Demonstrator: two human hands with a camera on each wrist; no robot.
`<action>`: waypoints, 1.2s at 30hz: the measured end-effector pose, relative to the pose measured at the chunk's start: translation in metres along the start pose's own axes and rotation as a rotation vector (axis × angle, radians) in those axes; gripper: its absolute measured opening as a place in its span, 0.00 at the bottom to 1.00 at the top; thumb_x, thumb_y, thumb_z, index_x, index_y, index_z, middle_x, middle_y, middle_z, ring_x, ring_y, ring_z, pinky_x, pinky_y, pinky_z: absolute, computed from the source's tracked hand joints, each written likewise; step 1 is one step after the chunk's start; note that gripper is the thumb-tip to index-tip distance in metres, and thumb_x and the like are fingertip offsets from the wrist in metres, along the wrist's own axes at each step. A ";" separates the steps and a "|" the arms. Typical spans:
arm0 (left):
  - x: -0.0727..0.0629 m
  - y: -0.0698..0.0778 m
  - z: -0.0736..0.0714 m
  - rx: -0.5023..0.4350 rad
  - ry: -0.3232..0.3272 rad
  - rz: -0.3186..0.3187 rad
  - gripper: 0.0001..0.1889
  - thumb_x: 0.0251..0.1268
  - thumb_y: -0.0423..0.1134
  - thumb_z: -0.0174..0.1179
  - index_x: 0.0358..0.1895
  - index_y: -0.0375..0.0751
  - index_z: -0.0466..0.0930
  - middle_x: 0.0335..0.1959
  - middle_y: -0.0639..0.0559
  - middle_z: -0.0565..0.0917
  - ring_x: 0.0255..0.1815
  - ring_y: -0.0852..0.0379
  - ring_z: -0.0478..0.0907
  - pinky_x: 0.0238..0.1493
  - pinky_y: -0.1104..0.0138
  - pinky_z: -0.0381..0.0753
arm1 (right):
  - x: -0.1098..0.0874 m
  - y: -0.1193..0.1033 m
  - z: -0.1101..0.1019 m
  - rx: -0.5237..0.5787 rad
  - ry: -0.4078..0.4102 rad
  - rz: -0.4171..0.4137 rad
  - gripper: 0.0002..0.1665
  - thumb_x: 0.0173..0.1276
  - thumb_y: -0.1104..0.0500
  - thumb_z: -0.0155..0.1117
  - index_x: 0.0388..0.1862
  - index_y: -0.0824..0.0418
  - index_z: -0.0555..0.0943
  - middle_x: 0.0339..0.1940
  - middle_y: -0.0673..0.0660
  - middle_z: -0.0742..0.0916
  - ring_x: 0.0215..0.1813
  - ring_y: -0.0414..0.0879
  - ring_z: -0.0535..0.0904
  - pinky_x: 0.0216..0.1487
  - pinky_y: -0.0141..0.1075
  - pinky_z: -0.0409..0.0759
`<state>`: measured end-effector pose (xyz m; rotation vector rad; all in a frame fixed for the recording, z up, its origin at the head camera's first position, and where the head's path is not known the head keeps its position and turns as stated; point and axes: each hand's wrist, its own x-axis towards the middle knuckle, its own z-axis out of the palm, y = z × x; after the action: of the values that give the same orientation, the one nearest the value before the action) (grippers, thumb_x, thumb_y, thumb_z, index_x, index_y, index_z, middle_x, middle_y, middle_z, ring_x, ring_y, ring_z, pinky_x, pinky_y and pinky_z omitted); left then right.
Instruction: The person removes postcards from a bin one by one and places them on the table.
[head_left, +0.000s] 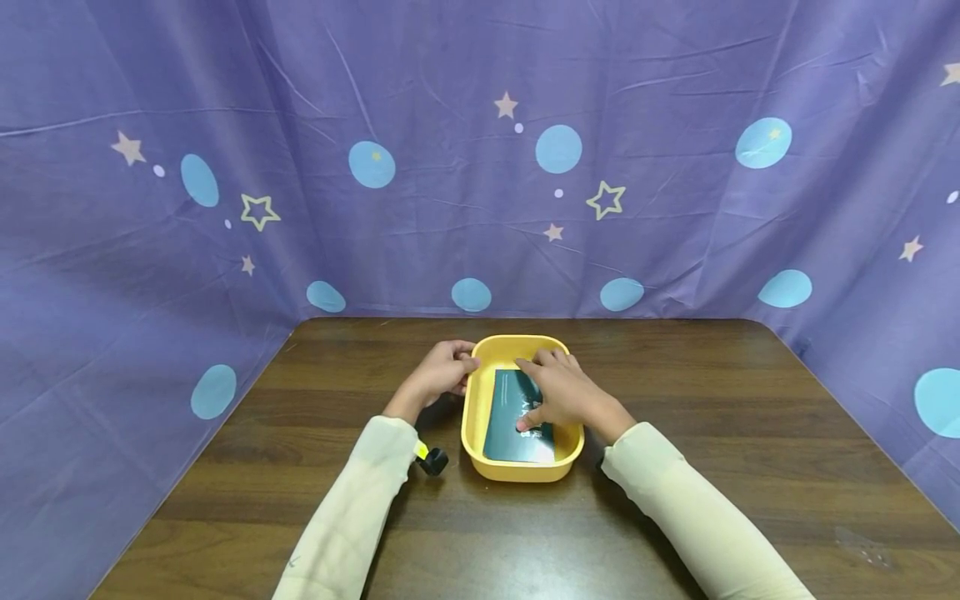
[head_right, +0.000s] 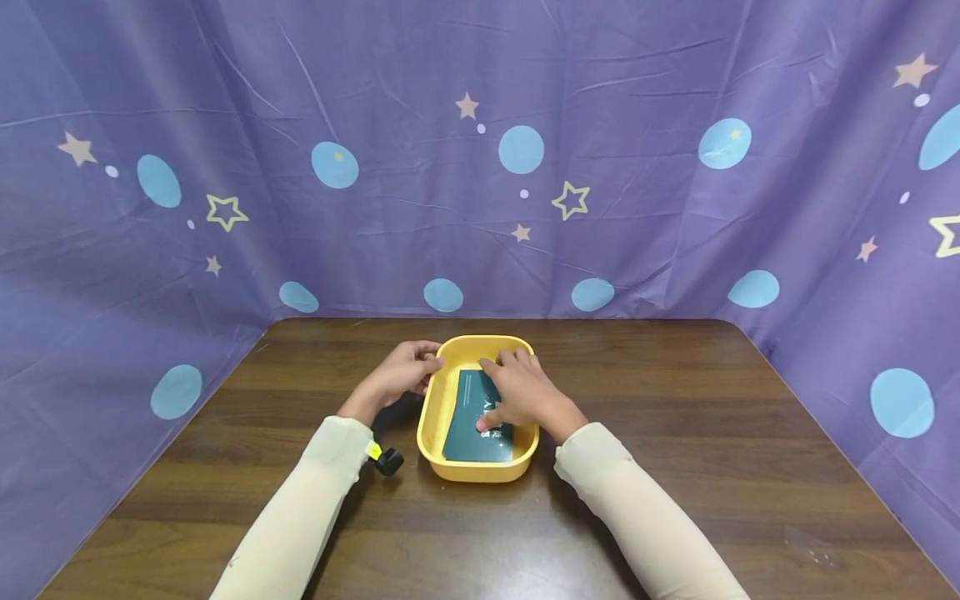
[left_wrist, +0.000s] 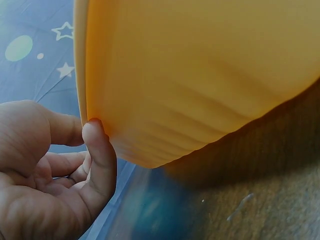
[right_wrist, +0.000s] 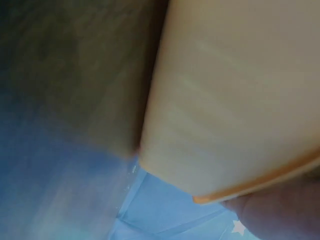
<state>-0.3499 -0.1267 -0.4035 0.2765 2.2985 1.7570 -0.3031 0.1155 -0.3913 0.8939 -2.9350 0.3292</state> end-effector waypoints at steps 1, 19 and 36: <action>0.000 0.000 0.000 0.001 0.000 0.001 0.23 0.75 0.30 0.54 0.69 0.26 0.69 0.40 0.39 0.78 0.23 0.59 0.75 0.23 0.70 0.82 | 0.000 0.000 -0.001 0.023 0.018 0.002 0.65 0.48 0.31 0.81 0.79 0.60 0.67 0.61 0.60 0.75 0.62 0.57 0.67 0.69 0.53 0.69; -0.003 0.001 0.001 -0.013 0.011 -0.013 0.22 0.76 0.31 0.55 0.69 0.27 0.69 0.39 0.42 0.77 0.25 0.58 0.75 0.23 0.71 0.81 | -0.005 -0.005 -0.029 0.325 0.350 -0.151 0.15 0.74 0.73 0.57 0.57 0.68 0.79 0.52 0.62 0.84 0.56 0.55 0.81 0.59 0.49 0.82; 0.003 -0.001 0.000 -0.023 0.015 -0.023 0.22 0.76 0.31 0.55 0.69 0.29 0.70 0.43 0.37 0.77 0.25 0.58 0.75 0.24 0.70 0.83 | -0.024 0.009 -0.070 0.394 0.644 -0.097 0.15 0.76 0.73 0.47 0.56 0.68 0.76 0.48 0.63 0.81 0.45 0.53 0.75 0.46 0.46 0.76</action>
<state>-0.3524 -0.1265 -0.4050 0.2330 2.2804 1.7795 -0.2887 0.1508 -0.3271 0.7683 -2.2588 0.9989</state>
